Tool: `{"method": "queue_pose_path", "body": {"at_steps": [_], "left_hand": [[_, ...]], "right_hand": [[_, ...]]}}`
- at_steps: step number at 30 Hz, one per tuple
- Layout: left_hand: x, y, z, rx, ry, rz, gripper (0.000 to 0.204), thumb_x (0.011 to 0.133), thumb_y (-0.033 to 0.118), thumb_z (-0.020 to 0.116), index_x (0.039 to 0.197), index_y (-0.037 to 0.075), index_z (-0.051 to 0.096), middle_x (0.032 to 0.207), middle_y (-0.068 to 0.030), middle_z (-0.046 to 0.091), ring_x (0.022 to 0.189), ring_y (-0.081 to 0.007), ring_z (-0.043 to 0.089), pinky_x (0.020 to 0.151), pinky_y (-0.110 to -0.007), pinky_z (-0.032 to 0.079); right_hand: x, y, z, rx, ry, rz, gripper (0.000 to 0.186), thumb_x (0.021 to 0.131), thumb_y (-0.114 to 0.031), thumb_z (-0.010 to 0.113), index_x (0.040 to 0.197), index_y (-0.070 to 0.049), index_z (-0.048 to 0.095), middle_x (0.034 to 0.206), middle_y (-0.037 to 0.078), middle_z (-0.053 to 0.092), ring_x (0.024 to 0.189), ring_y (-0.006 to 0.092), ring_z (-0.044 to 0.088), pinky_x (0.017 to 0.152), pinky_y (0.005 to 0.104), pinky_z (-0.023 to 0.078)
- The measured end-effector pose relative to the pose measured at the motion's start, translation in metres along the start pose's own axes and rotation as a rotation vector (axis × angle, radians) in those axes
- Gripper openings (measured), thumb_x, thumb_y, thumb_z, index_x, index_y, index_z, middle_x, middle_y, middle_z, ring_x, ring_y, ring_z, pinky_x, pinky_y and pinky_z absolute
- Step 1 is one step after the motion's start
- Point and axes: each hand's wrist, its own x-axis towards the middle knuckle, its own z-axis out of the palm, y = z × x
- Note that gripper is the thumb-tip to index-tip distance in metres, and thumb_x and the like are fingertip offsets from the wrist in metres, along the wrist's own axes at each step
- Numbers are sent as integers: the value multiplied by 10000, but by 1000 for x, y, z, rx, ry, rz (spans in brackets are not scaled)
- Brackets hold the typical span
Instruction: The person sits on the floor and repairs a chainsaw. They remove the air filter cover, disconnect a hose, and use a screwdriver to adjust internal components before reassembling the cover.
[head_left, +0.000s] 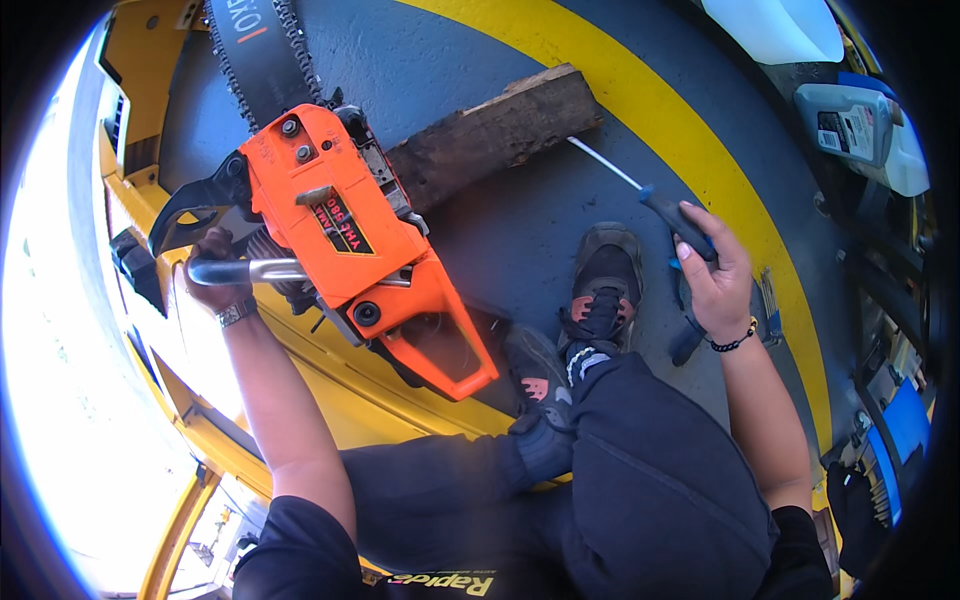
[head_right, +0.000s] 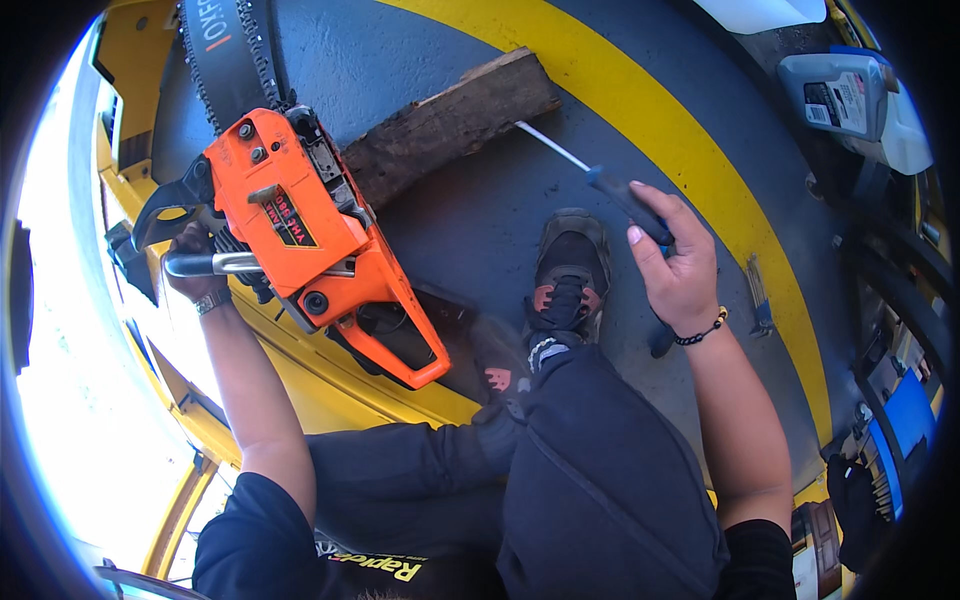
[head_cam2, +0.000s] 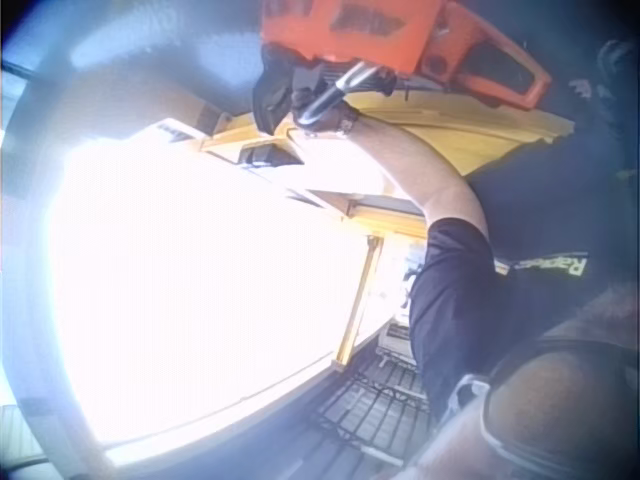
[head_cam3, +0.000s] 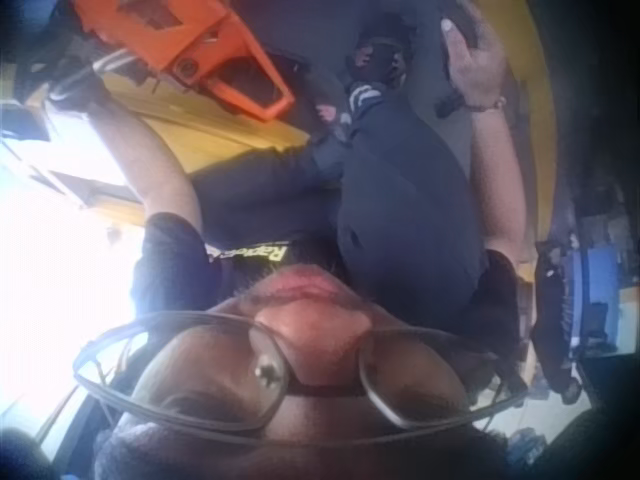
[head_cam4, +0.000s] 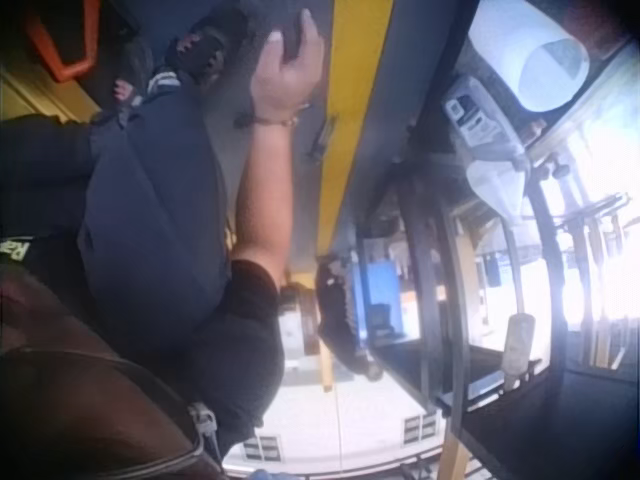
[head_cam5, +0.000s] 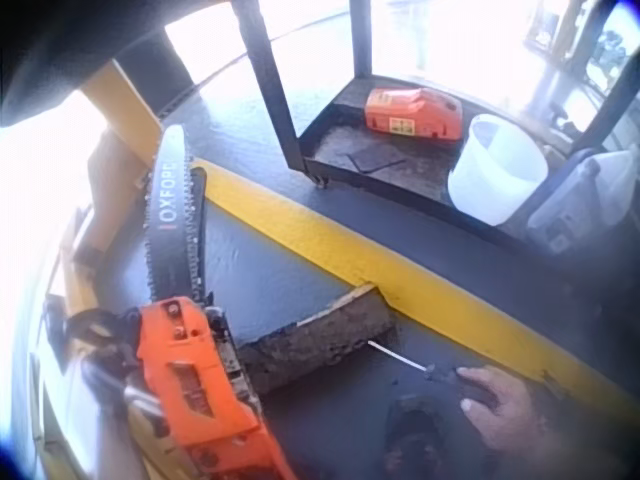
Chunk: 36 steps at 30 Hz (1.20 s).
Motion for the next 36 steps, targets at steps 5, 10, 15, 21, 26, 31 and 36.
{"method": "queue_pose_path", "body": {"at_steps": [5, 10, 15, 21, 26, 31, 36], "left_hand": [[3, -12, -25, -38, -28, -34, 395, 899, 339, 485, 685, 14, 553, 702, -116, 507, 821, -263, 438, 862, -421, 344], [5, -16, -31, -94, -76, -28, 371, 896, 323, 510, 702, 11, 565, 721, -121, 522, 833, -270, 444, 892, -438, 347], [7, -18, -41, -139, -133, -15, 348, 877, 323, 505, 691, 30, 530, 706, -110, 492, 842, -273, 443, 904, -456, 352], [0, -18, -17, 37, -2, -37, 295, 887, 250, 471, 690, 31, 466, 737, -120, 466, 849, -295, 491, 885, -444, 415], [9, -25, -35, 885, -128, 162, 234, 882, 203, 508, 717, 42, 473, 774, -127, 505, 802, -273, 526, 788, -388, 462], [12, -41, -72, 1207, -112, 291, 187, 895, 234, 561, 754, 130, 496, 755, -6, 518, 702, -166, 512, 672, -339, 441], [1, -52, -60, 1118, -83, 255, 205, 891, 259, 573, 748, 126, 508, 746, -1, 524, 701, -160, 519, 660, -337, 434]], "right_hand": [[10, -49, 17, 162, -296, -200, 393, 881, 6, 619, 1271, -21, 651, 1066, 123, 653, 977, 217, 649, 889, 324, 506], [7, -67, 38, 132, -351, -301, 385, 868, 0, 672, 1252, -25, 668, 1063, 132, 638, 944, 230, 642, 814, 319, 535], [16, -12, 33, 34, -34, -110, 390, 943, -93, 678, 1325, -28, 643, 1166, 131, 672, 1049, 190, 642, 943, 320, 500], [30, 67, 9, -111, 300, 136, 433, 1013, -180, 661, 1418, -39, 595, 1207, 99, 684, 1114, 162, 633, 986, 283, 478], [43, 95, -3, -154, 363, 194, 425, 1017, -234, 666, 1392, -40, 613, 1071, 76, 682, 926, 108, 613, 866, 254, 492], [53, 112, 11, -280, 313, 219, 411, 975, -210, 685, 1343, -37, 629, 1116, 141, 709, 1005, 218, 674, 910, 318, 514], [60, 139, 3, -389, 208, 156, 427, 944, -206, 687, 1331, -37, 620, 1250, 200, 683, 1157, 355, 649, 995, 411, 499]]}}
